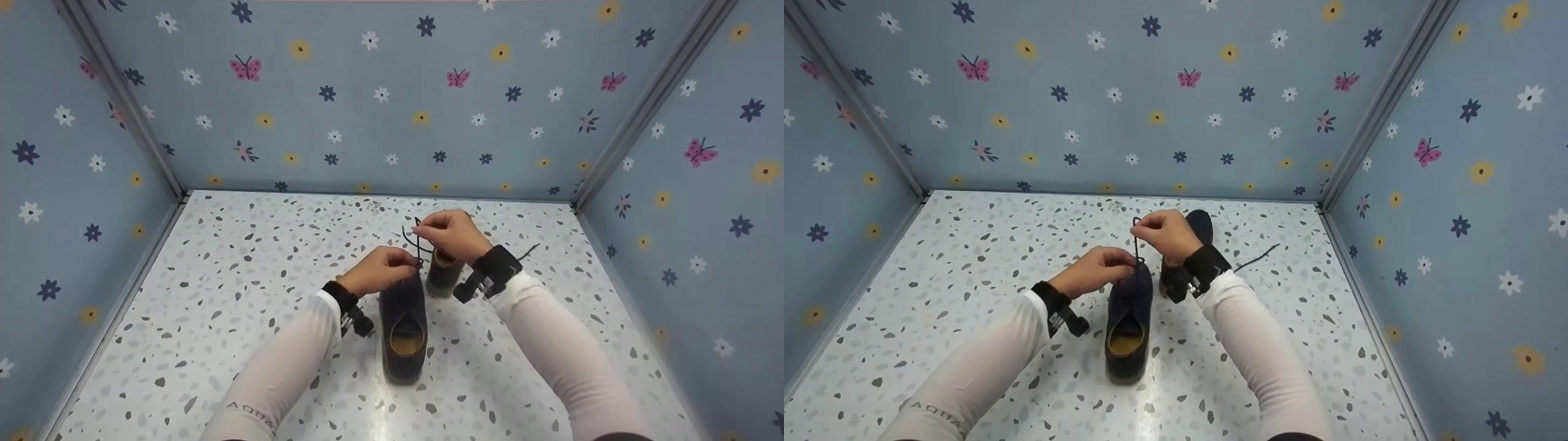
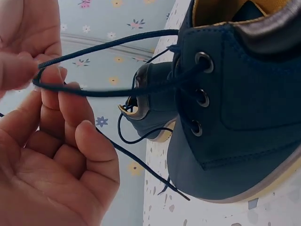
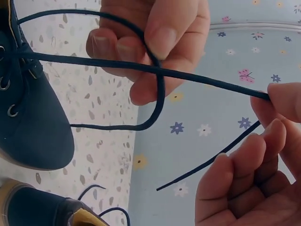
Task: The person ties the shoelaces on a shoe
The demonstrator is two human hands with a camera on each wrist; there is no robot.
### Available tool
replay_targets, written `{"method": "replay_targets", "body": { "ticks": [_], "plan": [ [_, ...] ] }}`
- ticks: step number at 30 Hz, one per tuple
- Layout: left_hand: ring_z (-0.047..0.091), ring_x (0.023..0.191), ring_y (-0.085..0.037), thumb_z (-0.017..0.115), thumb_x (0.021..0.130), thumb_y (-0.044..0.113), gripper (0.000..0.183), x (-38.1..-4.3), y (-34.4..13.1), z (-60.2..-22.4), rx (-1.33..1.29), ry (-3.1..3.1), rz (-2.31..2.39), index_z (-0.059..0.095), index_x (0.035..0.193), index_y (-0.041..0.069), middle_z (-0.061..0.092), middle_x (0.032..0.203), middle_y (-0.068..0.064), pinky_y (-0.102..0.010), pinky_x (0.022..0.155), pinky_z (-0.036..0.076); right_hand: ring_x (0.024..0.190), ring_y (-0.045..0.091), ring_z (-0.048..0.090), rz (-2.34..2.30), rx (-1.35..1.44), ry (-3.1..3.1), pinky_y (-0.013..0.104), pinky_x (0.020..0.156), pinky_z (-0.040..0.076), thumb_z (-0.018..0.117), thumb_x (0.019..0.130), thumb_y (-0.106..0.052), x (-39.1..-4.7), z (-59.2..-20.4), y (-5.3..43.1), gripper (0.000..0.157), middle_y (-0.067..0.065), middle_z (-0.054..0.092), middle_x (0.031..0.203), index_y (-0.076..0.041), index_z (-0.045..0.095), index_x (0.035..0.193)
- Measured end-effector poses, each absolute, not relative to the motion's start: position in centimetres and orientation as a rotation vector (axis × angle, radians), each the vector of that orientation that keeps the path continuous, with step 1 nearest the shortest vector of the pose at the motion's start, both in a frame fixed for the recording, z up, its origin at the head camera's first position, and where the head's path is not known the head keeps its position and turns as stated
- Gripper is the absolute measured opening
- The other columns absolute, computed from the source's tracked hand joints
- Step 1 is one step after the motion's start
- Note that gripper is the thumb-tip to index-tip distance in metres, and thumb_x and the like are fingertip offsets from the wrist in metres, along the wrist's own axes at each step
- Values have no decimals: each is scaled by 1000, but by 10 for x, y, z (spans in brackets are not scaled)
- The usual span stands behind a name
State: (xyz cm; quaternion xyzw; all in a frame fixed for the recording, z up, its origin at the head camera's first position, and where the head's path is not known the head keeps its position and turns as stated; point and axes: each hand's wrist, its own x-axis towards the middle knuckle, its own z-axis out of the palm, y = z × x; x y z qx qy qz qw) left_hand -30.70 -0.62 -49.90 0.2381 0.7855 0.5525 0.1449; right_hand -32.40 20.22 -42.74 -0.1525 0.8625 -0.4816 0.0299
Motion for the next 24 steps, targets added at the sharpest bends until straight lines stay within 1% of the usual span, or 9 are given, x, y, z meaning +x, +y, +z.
{"method": "replay_targets", "body": {
  "ticks": [2, 5, 9, 11, 12, 15, 18, 21, 24],
  "plan": [
    [62, 78, -7, 70, 96, 22, 21, -306, -5, -500, 725, 2273, 1580, 78, 108, 7, 72, 91, 3, -24, 74, 52, 58, 6, 48, -1486, -468, 2664, 23, 58, 40, 77, 95, -25, -325, -431, 200, 19, -12, 58, 65, -8, 82, 97],
    [60, 75, -6, 72, 97, 24, 18, -305, -2, -501, 779, 2322, 1549, 78, 101, 8, 68, 83, 7, -24, 72, 50, 59, 5, 50, -1462, -487, 2679, 21, 59, 41, 77, 95, -24, -327, -437, 196, 17, -14, 61, 68, -7, 82, 97],
    [56, 69, -7, 71, 98, 23, 16, -305, -1, -500, 807, 2384, 1518, 75, 91, 9, 61, 74, 10, -23, 67, 46, 62, 4, 51, -1429, -510, 2683, 21, 60, 41, 77, 95, -25, -329, -443, 194, 20, -15, 64, 73, -6, 82, 99],
    [54, 68, -7, 70, 98, 23, 17, -305, -2, -500, 801, 2378, 1522, 73, 88, 10, 59, 72, 10, -24, 65, 45, 60, 3, 50, -1415, -502, 2684, 20, 60, 41, 76, 96, -26, -330, -445, 197, 22, -16, 63, 72, -5, 81, 101],
    [54, 67, -7, 69, 99, 23, 19, -305, -3, -500, 792, 2370, 1526, 72, 86, 10, 58, 71, 10, -24, 64, 45, 57, 3, 49, -1420, -491, 2667, 20, 57, 40, 75, 97, -26, -330, -446, 199, 24, -15, 61, 69, -4, 81, 102],
    [55, 68, -8, 68, 100, 23, 20, -305, -6, -499, 757, 2328, 1548, 72, 87, 8, 59, 73, 8, -25, 64, 46, 50, 3, 46, -1435, -456, 2600, 21, 52, 39, 73, 99, -27, -331, -451, 210, 27, -12, 55, 62, -1, 79, 105],
    [57, 70, -10, 68, 100, 23, 20, -304, -10, -499, 717, 2305, 1556, 74, 92, 5, 61, 75, 6, -25, 65, 48, 50, 6, 47, -1432, -460, 2535, 23, 51, 40, 70, 101, -26, -330, -457, 221, 26, -7, 52, 61, -2, 78, 107],
    [59, 71, -11, 68, 100, 23, 22, -304, -14, -500, 693, 2296, 1567, 74, 96, 3, 62, 77, 5, -25, 66, 49, 58, 8, 51, -1354, -526, 2553, 22, 57, 43, 69, 102, -24, -328, -463, 231, 21, -4, 57, 68, -7, 79, 108],
    [60, 72, -15, 68, 101, 22, 21, -304, -16, -502, 686, 2284, 1587, 74, 95, 3, 63, 76, 5, -25, 66, 49, 69, 6, 60, -1247, -617, 2578, 21, 65, 50, 70, 101, -23, -326, -470, 239, 20, 1, 70, 81, -9, 80, 111]
  ]
}}
